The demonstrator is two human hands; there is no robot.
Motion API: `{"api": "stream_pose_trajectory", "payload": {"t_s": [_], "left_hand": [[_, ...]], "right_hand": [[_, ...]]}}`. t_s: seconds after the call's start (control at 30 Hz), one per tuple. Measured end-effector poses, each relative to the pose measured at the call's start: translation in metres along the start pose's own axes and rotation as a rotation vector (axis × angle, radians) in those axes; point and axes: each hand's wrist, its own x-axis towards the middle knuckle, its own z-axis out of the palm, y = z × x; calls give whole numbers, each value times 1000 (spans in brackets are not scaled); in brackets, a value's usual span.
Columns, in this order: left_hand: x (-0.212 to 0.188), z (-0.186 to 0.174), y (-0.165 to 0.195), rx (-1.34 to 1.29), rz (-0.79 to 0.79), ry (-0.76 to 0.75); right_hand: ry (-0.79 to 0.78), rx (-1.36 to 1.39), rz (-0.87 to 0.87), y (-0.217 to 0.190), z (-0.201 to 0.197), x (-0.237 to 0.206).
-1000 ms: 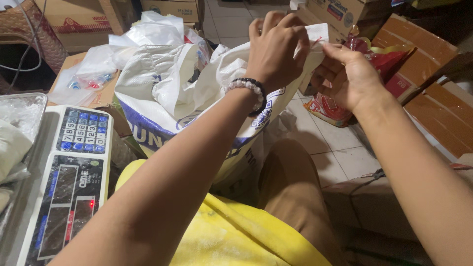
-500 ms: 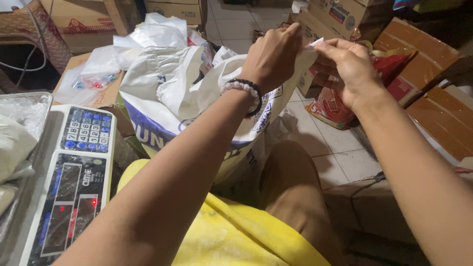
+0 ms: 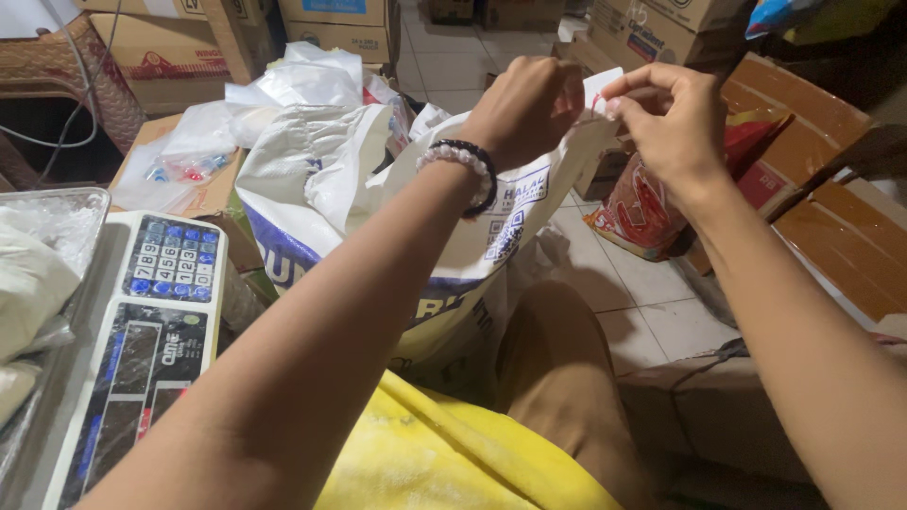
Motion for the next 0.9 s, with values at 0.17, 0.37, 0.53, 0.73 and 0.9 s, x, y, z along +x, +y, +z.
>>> {"api": "stream_pose_trajectory", "payload": {"t_s": [0.17, 0.37, 0.53, 0.73, 0.9], "left_hand": [[-2, 1, 18, 27, -20, -1], [2, 3, 24, 147, 38, -2], [3, 6, 22, 171, 90, 38], [-2, 10, 18, 201, -21, 47], [-4, 14, 11, 240, -14, 69]], "right_hand": [[-43, 124, 70, 5, -10, 2], [-57, 119, 104, 0, -12, 4], [-84, -99, 42, -9, -14, -1], [-12, -508, -481, -8, -12, 7], [-132, -536, -417, -5, -11, 22]]}}
